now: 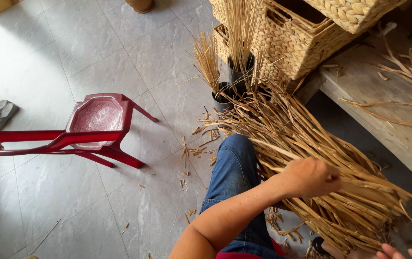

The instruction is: The person sits with a large bundle of dried plant stems across their lap, cuts the ends off individual stems one at a time using scissors, and places the trimmed stems onto a low wooden table beside them.

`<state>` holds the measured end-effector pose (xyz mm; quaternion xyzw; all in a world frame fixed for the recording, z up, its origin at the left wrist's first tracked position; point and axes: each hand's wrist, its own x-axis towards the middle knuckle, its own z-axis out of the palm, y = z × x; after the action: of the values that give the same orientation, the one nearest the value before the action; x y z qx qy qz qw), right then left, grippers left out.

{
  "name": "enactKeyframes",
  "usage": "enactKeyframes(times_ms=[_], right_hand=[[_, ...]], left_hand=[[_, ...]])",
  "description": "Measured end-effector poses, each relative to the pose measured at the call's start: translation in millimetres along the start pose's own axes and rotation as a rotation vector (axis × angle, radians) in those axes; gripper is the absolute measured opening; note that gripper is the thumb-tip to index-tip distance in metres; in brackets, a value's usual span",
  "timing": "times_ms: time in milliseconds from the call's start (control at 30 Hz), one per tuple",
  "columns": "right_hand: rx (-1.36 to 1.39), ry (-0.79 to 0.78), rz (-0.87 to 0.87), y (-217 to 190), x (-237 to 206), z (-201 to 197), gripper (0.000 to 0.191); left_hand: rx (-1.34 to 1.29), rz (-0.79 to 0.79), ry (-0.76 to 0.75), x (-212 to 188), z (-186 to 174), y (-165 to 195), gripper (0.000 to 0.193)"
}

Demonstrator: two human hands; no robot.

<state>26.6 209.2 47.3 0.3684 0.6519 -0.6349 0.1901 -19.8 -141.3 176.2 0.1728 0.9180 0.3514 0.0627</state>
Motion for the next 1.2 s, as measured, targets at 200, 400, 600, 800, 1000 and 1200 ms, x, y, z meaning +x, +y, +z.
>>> enactKeyframes(times_ms=[200, 400, 600, 800, 1000, 1200], right_hand=[[0.371, 0.031, -0.743, 51.9, -38.2, 12.7, 0.031], [0.546, -0.014, -0.795, 32.0, -100.1, 38.3, 0.037], [0.816, -0.218, -1.028, -1.7, -142.6, 49.1, 0.042], [0.779, -0.197, -1.086, -9.0, -164.4, 42.8, 0.041], [0.662, -0.211, -1.103, -11.5, -185.5, 49.7, 0.043], [0.579, -0.221, -1.188, -10.1, -181.0, 59.8, 0.039]], left_hand=[[-0.364, 0.09, 0.086, -21.6, 3.3, 6.2, 0.03], [-0.997, -0.118, -0.234, -52.2, 24.9, 12.7, 0.024], [-1.126, -0.065, -0.385, -70.1, 65.4, 12.6, 0.02], [-0.917, -0.056, -0.393, -77.9, 73.7, 21.1, 0.016], [-0.535, 0.211, -0.112, -71.2, 47.9, 56.2, 0.012], [-0.825, -0.029, -0.215, -64.5, 55.8, 81.0, 0.017]])
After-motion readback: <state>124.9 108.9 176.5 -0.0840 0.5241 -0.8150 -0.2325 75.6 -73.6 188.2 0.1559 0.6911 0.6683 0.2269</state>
